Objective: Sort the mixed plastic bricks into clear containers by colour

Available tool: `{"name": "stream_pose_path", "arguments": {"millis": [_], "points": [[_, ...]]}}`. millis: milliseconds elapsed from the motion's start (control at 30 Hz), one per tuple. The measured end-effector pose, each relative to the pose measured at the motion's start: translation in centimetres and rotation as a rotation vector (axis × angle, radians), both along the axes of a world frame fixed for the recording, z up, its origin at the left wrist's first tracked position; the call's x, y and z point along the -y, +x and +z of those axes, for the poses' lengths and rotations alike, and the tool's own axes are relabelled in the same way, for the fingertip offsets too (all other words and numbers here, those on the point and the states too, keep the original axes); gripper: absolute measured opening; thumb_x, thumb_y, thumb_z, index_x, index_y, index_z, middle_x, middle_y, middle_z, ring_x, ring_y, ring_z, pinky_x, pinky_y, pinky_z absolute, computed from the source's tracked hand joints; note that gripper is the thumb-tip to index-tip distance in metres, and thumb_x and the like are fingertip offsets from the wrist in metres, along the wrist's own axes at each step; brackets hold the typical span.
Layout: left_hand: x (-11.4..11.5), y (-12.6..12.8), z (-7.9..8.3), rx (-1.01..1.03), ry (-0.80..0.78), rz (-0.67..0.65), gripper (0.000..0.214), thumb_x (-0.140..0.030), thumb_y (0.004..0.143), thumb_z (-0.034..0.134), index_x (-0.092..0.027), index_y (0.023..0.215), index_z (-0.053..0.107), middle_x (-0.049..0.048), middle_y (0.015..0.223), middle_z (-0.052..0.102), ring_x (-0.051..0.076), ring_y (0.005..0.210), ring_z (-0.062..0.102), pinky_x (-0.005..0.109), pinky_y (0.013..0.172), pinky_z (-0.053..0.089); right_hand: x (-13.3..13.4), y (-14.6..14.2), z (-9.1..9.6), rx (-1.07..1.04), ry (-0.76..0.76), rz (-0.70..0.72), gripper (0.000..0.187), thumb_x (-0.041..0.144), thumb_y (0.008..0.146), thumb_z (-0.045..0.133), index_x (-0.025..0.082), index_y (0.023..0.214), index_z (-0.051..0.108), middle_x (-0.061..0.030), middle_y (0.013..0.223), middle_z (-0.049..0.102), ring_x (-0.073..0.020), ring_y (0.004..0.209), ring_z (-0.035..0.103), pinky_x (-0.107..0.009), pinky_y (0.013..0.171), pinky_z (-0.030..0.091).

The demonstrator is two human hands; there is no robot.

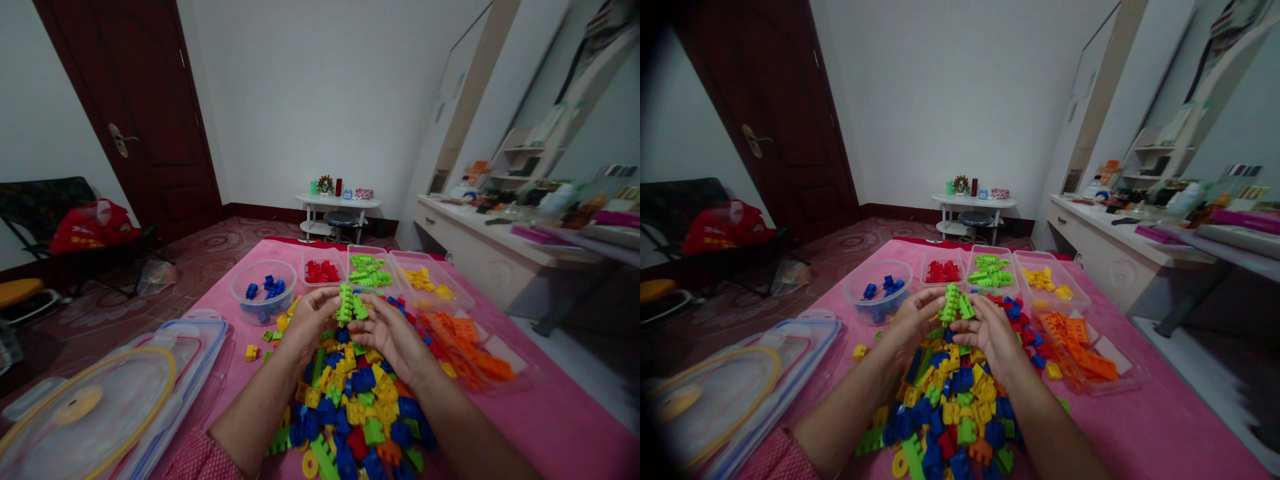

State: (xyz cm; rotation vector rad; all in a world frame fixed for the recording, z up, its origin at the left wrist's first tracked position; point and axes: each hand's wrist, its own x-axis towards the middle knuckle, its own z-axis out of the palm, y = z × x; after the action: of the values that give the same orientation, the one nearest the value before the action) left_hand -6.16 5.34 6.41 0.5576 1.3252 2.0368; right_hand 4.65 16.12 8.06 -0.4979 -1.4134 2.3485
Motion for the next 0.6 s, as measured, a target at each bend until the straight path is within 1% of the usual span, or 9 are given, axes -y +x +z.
{"name": "stream_pose_path", "arguments": {"millis": [100, 167, 200, 233, 300, 400, 467, 533, 600], "points": [[-0.3, 0.6, -0.1, -0.129, -0.049, 0.019, 0.039, -0.042, 0.057, 0.078, -0.012, 0.078, 0.065, 0.0016, 0.07, 0.063, 0.009, 0.061, 0.054, 0.02, 0.059, 0.043, 1.2, -0.1, 0.1, 0.061, 0.163, -0.026, 0.04, 0.036, 0.073, 0.069, 0.019, 0.105, 0.052, -0.0024, 0.082, 0.065, -0.0153, 0.062, 0.066, -0.024, 0.049, 0.055], [-0.4, 0.9, 0.1, -0.253, -0.091, 0.024, 0.036, -0.043, 0.059, 0.076, -0.01, 0.068, 0.065, 0.0003, 0.06, 0.059, 0.008, 0.055, 0.049, 0.019, 0.055, 0.04, 1.4, -0.1, -0.1, 0.092, 0.213, -0.06, 0.044, 0.035, 0.069, 0.073, 0.019, 0.104, 0.051, -0.0006, 0.078, 0.063, -0.0146, 0.06, 0.065, -0.023, 0.049, 0.055], [-0.4, 1.0, 0.1, -0.296, -0.107, 0.022, 0.036, -0.044, 0.061, 0.074, -0.01, 0.065, 0.066, 0.0002, 0.057, 0.058, 0.007, 0.054, 0.048, 0.019, 0.054, 0.039, 1.3, -0.2, -0.2, 0.095, 0.219, -0.077, 0.043, 0.035, 0.069, 0.073, 0.018, 0.102, 0.051, 0.0001, 0.077, 0.062, -0.0139, 0.059, 0.065, -0.023, 0.049, 0.055], [-0.4, 1.1, 0.2, -0.318, -0.116, 0.019, 0.036, -0.045, 0.064, 0.072, -0.009, 0.065, 0.066, 0.0005, 0.057, 0.058, 0.008, 0.054, 0.048, 0.019, 0.054, 0.039, 1.1, -0.2, -0.2, 0.09, 0.217, -0.086, 0.041, 0.035, 0.069, 0.073, 0.018, 0.099, 0.051, 0.0006, 0.076, 0.061, -0.0132, 0.058, 0.065, -0.023, 0.05, 0.055], [-0.4, 1.2, 0.4, -0.309, -0.121, 0.004, 0.035, -0.044, 0.067, 0.069, -0.01, 0.07, 0.067, 0.0021, 0.063, 0.06, 0.009, 0.058, 0.051, 0.02, 0.056, 0.041, 0.6, -0.1, -0.3, 0.07, 0.209, -0.092, 0.036, 0.037, 0.071, 0.071, 0.018, 0.093, 0.052, 0.0014, 0.075, 0.06, -0.0112, 0.056, 0.063, -0.021, 0.05, 0.055], [-0.4, 1.3, 0.4, -0.286, -0.104, -0.048, 0.035, -0.042, 0.069, 0.067, -0.01, 0.083, 0.068, 0.004, 0.073, 0.064, 0.012, 0.065, 0.056, 0.021, 0.059, 0.044, 0.0, 0.1, -0.4, 0.068, 0.192, -0.089, 0.032, 0.041, 0.073, 0.069, 0.017, 0.087, 0.053, 0.0018, 0.07, 0.06, -0.0078, 0.049, 0.058, -0.016, 0.043, 0.049], [-0.5, 1.1, 0.2, -0.329, -0.099, -0.062, 0.034, -0.041, 0.072, 0.065, -0.011, 0.087, 0.067, 0.0042, 0.074, 0.065, 0.013, 0.066, 0.057, 0.022, 0.06, 0.045, -0.3, 0.2, -0.6, 0.077, 0.165, -0.094, 0.032, 0.043, 0.074, 0.068, 0.017, 0.086, 0.054, 0.0012, 0.069, 0.06, -0.0068, 0.048, 0.056, -0.014, 0.039, 0.044], [-0.5, 0.9, -0.3, -0.421, -0.13, -0.018, 0.03, -0.038, 0.075, 0.061, -0.011, 0.086, 0.068, 0.0047, 0.075, 0.066, 0.014, 0.068, 0.058, 0.023, 0.062, 0.045, -0.6, 0.2, -0.8, 0.084, 0.138, -0.097, 0.031, 0.043, 0.075, 0.067, 0.016, 0.085, 0.055, -0.0001, 0.07, 0.061, -0.0065, 0.048, 0.055, -0.014, 0.039, 0.044], [-0.6, 0.5, -0.9, -0.537, -0.194, 0.062, 0.025, -0.033, 0.077, 0.058, -0.012, 0.084, 0.069, 0.0056, 0.077, 0.068, 0.015, 0.071, 0.06, 0.024, 0.066, 0.046, -1.2, -0.1, -0.9, 0.095, 0.13, -0.095, 0.028, 0.041, 0.076, 0.066, 0.016, 0.085, 0.056, -0.0012, 0.072, 0.063, -0.0062, 0.048, 0.055, -0.015, 0.04, 0.045]]}}
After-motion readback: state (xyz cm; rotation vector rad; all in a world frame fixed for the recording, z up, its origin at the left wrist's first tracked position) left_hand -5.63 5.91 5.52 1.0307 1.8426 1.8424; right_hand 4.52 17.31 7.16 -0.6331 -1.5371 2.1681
